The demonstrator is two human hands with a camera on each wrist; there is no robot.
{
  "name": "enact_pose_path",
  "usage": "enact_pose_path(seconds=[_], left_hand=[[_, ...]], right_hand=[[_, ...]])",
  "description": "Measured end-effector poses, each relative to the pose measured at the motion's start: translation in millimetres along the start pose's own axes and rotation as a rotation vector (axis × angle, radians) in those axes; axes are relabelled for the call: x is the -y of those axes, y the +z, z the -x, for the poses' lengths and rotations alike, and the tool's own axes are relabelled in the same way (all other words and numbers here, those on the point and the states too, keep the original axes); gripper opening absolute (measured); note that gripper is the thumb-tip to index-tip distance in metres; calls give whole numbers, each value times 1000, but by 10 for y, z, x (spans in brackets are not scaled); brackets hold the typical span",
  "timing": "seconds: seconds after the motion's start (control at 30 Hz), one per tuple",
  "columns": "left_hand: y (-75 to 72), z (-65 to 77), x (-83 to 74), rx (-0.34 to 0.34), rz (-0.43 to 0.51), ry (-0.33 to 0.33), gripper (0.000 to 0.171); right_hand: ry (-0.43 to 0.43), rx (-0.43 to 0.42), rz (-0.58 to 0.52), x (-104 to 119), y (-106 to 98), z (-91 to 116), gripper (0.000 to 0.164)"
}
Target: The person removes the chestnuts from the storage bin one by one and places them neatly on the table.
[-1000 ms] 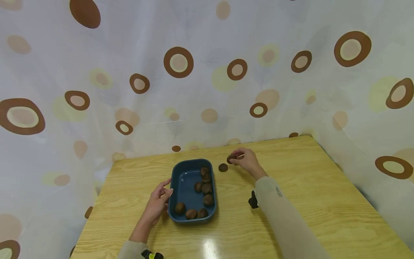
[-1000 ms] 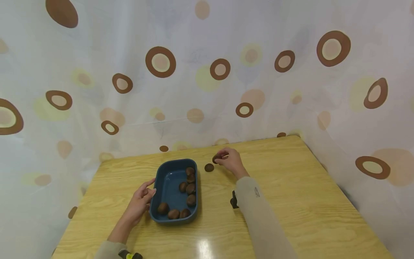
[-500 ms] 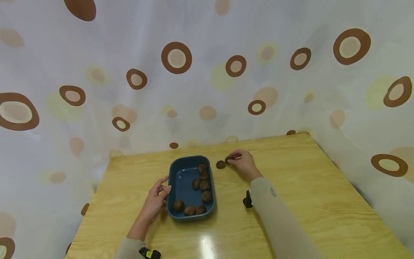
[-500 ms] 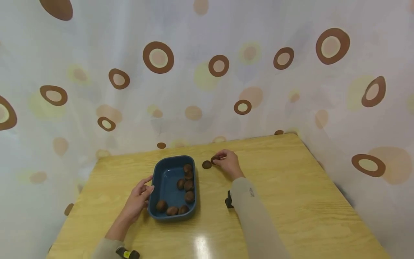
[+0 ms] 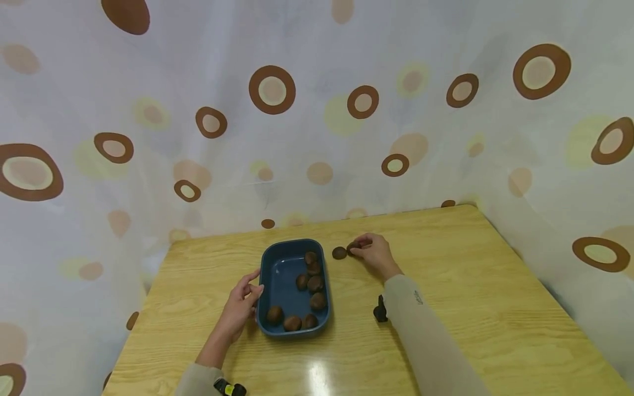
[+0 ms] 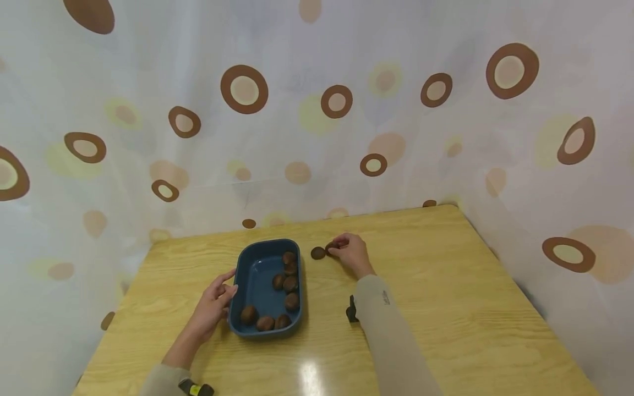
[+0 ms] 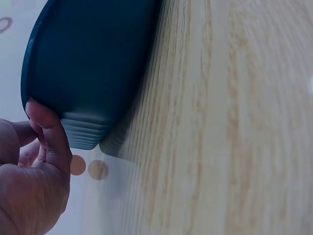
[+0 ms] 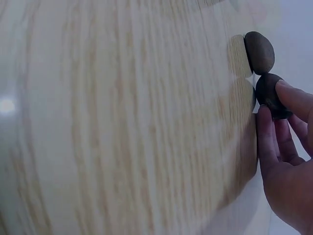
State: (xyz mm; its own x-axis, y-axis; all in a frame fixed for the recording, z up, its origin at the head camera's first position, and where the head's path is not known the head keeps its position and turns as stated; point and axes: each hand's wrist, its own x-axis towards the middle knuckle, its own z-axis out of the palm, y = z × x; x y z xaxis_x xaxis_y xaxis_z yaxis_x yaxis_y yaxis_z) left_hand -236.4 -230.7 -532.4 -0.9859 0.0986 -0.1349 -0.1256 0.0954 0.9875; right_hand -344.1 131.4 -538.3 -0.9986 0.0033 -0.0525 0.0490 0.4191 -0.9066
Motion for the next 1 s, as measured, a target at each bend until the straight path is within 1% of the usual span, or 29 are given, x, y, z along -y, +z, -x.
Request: enact_pose_path(seconds=[0.13,0.3,0.47,0.53,0.63,0.77,0.9,1.0], left_hand=[[-2,6,3,3,-3,4,43],[-4,17,-20,13,17,-16,45],[12,82,-141,37,29,-30,46],[20,113,-193,40,25,-29,46],[33,135,-222,39,13,-13,47],[39,139,-216,35,10,2,48],[32,127,-204,37,12,-15,47],[17,85,-139,32,18,-26,47]], right_hand=[[5,-9,7,-26,14,-5,29],[8,-8,10,-47,30,6,29],[12,-7,25,-58,21,15,31],[14,-2,32,-63,15,11,32],[5,8,42,-74,5,2,34],[-6,13,54,-82,-2,-12,35],[2,24,58,-91,-5,-18,35],[8,36,55,-98,-7,-22,35]])
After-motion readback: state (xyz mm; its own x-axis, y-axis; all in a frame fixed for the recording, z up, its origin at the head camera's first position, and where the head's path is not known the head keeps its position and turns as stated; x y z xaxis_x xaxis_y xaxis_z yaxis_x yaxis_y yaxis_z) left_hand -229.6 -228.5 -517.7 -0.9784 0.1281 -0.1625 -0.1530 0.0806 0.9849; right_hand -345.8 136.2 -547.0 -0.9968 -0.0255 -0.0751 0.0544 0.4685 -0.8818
